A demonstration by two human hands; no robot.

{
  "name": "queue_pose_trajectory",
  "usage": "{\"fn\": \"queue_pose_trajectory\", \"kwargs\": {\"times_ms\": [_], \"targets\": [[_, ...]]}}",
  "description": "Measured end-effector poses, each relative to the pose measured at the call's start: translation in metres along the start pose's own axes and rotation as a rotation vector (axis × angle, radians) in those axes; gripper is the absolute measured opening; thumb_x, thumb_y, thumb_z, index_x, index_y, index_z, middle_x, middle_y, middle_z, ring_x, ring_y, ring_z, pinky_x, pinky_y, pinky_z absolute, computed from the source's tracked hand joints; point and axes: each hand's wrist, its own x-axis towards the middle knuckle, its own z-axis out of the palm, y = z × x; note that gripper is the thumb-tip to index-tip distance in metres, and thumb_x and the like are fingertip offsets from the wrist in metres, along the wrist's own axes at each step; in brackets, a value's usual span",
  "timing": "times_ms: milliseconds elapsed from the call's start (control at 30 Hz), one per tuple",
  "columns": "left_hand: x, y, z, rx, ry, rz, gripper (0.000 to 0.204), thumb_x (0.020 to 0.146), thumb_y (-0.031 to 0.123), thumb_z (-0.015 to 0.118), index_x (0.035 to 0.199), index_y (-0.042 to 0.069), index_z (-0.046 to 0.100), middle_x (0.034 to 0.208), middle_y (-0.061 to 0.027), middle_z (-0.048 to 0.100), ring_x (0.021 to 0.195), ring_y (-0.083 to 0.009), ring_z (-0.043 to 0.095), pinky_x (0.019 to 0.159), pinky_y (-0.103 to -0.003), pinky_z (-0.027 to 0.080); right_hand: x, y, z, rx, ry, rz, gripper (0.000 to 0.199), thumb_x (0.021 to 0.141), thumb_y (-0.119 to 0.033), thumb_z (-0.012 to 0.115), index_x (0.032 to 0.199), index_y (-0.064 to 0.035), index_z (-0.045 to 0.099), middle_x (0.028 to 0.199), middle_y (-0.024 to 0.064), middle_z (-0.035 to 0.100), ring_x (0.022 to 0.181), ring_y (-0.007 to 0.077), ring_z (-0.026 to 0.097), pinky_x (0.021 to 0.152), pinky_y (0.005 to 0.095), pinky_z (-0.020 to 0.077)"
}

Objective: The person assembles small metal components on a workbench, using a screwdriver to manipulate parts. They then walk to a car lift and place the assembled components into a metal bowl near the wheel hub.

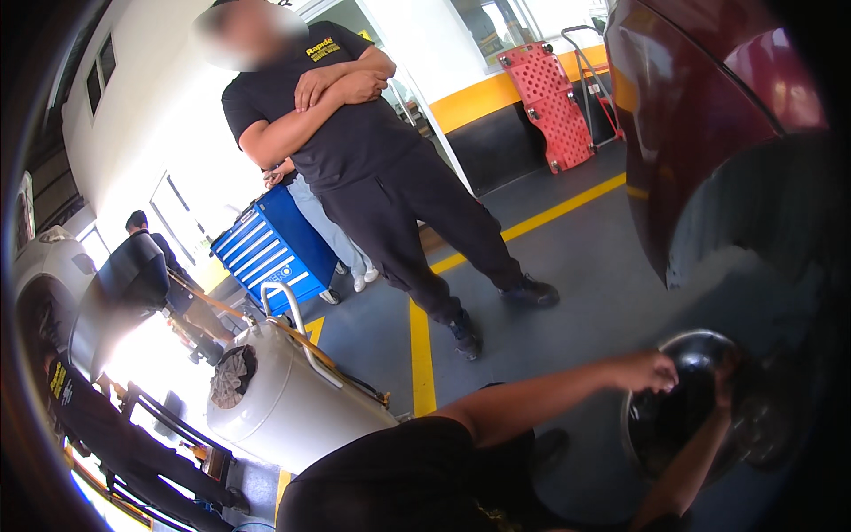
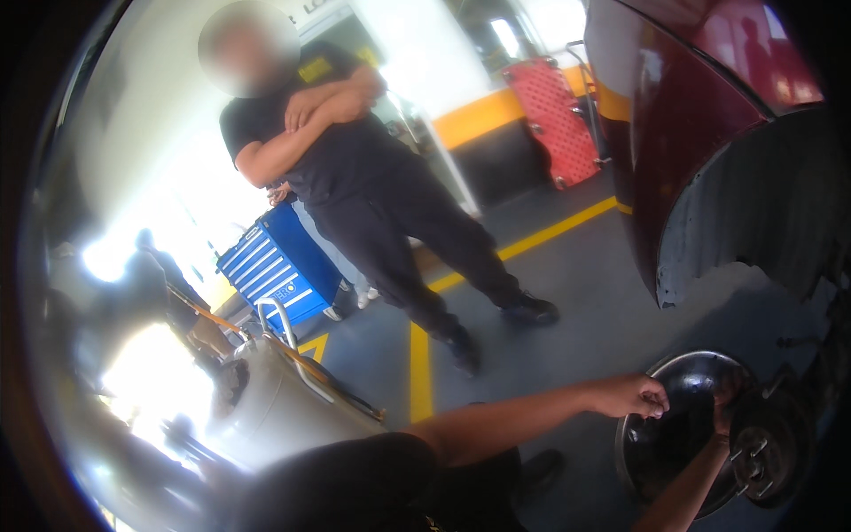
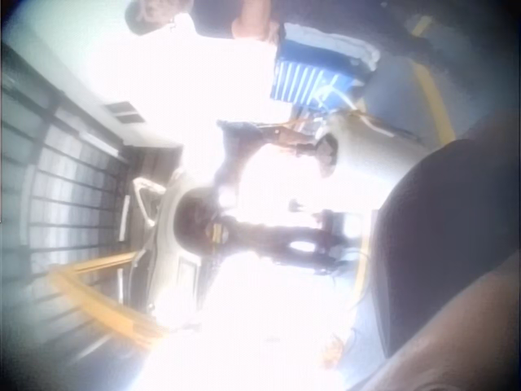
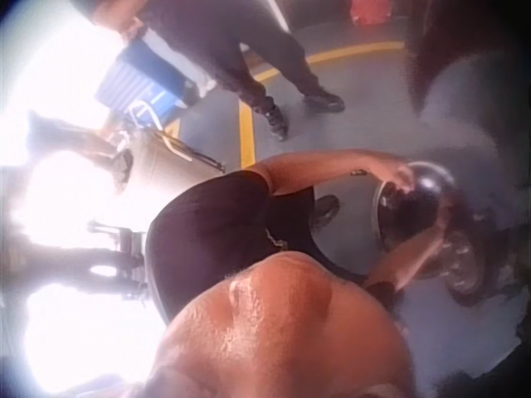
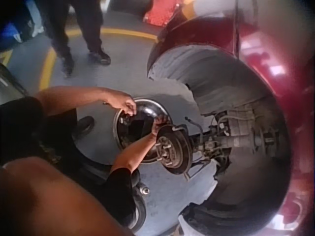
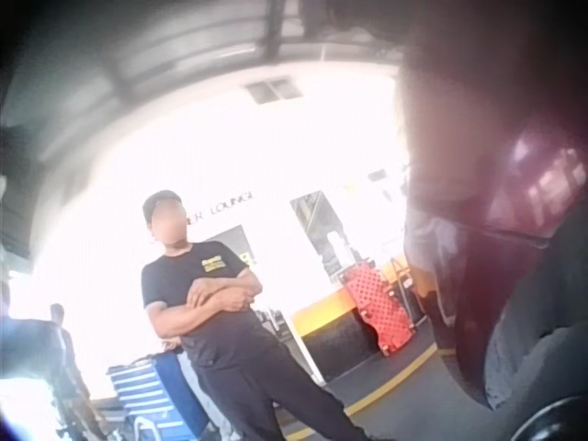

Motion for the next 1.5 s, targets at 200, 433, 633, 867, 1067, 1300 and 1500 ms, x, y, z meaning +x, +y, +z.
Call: {"fn": "queue_pose_trajectory", "kwargs": {"times_ms": [200,433,633,867,1067,1300,1500], "targets": [[0.003,0.027,0.002,0.054,-0.036,-0.041,0.030,0.096,0.021,0.069,0.120,0.003,0.068,0.102,-0.0056,0.074,0.084,-0.0124,0.065,0.069,-0.030,0.052,-0.004,-0.041,-0.019,0.087,0.174,-0.056,0.053,0.105,-0.042,0.049,0.147,-0.0085,0.046,0.157,0.0165,0.044,0.137,0.0371,0.047,0.095,0.0553,0.0480],[-0.001,0.021,0.002,0.039,-0.023,0.019,0.031,0.096,0.021,0.069,0.120,0.001,0.067,0.104,-0.0073,0.074,0.087,-0.0139,0.066,0.080,-0.032,0.053,0.028,-0.022,0.072,0.174,-0.078,0.085,0.034,0.104,-0.034,0.046,0.129,-0.0124,0.054,0.125,0.0080,0.050,0.116,0.0274,0.045,0.093,0.0483,0.0422],[0.005,0.014,0.000,0.033,-0.032,0.062,0.031,0.097,0.021,0.069,0.120,0.001,0.067,0.104,-0.0075,0.074,0.087,-0.0140,0.066,0.079,-0.032,0.053,0.015,-0.034,0.037,0.038,-0.013,0.049,0.058,0.103,-0.044,0.050,0.148,-0.0084,0.043,0.142,0.0131,0.049,0.123,0.0308,0.047,0.094,0.0550,0.0440],[-0.004,0.014,0.001,0.028,-0.021,0.013,0.031,0.097,0.022,0.068,0.121,0.002,0.067,0.104,-0.0075,0.074,0.087,-0.0139,0.066,0.078,-0.032,0.053,0.000,-0.041,0.009,0.092,-0.030,0.093,0.048,0.108,-0.034,0.039,0.149,-0.0098,0.047,0.151,0.0104,0.047,0.138,0.0284,0.041,0.115,0.0546,0.0281],[0.021,-0.011,0.000,-0.033,-0.020,0.190,0.032,0.098,0.025,0.067,0.121,0.003,0.067,0.103,-0.0077,0.073,0.089,-0.0133,0.066,0.080,-0.031,0.053,0.003,-0.044,-0.013,0.014,-0.101,0.109,0.054,0.107,-0.038,0.039,0.153,-0.0100,0.041,0.160,0.0138,0.038,0.148,0.0309,0.032,0.117,0.0608,0.0260],[-0.005,0.014,-0.013,0.015,-0.021,0.127,0.028,0.102,0.021,0.065,0.122,0.002,0.065,0.110,-0.0084,0.070,0.099,-0.0152,0.066,0.089,-0.033,0.053,0.031,-0.010,0.088,0.134,-0.005,0.043,0.038,0.101,-0.039,0.051,0.125,-0.0117,0.060,0.127,0.0084,0.054,0.113,0.0288,0.047,0.089,0.0460,0.0423],[-0.107,0.160,-0.048,0.233,0.312,0.388,0.026,0.100,0.016,0.066,0.122,0.003,0.065,0.115,-0.0081,0.070,0.104,-0.0176,0.066,0.092,-0.033,0.052,0.021,-0.025,0.112,0.170,0.211,0.115,0.025,0.103,-0.039,0.051,0.100,-0.0159,0.060,0.095,0.0020,0.046,0.086,0.0206,0.040,0.077,0.0399,0.0416]]}}
